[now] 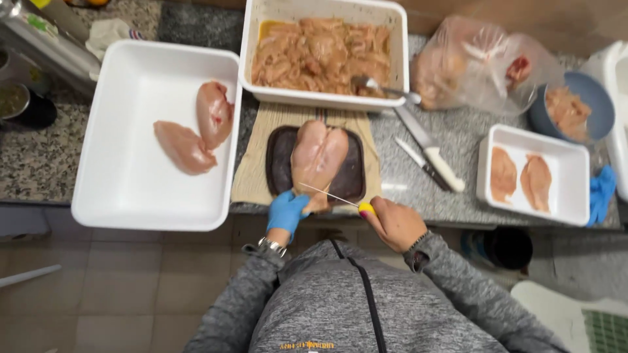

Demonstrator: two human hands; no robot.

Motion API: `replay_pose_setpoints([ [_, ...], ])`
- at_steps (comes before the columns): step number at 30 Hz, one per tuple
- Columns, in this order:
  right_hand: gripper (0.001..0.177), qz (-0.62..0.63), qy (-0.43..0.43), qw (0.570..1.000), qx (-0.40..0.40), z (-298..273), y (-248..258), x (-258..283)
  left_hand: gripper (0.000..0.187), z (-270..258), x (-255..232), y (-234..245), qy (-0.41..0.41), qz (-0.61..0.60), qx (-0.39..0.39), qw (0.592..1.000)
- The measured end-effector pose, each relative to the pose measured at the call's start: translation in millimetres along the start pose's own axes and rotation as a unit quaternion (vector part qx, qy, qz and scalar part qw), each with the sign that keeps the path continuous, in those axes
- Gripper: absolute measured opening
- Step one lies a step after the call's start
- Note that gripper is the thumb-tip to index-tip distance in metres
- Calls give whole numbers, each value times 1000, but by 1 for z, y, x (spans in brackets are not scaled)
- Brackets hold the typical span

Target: Slicing raw chicken breasts into thin strips on a cutting board.

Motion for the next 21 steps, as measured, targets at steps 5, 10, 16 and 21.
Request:
replay_pose_setpoints([
  [5,39,-72,23,996,-42,-2,-8,44,19,-25,-26,1,-73,144,-60,985],
  [10,42,-117,-16,993,-15,-3,-19,60,35,-1,1,4,-72,82,-22,994],
  [16,42,-131,-36,986,-92,13,-53,66,30,-20,-22,0,-106,165,-52,979],
  [21,40,-134,-15,983,-123,23,-62,57,23,-18,-24,0,-106,135,-35,985],
])
Point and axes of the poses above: each hand's wrist, its own z-axis towards the middle knuckle, its own y-axis out of the back of the hand, x = y × z, the point moved 4 cm from there along z, towards the middle knuckle, and after that the axes turned 8 degrees about y, right-handed, at the moved point
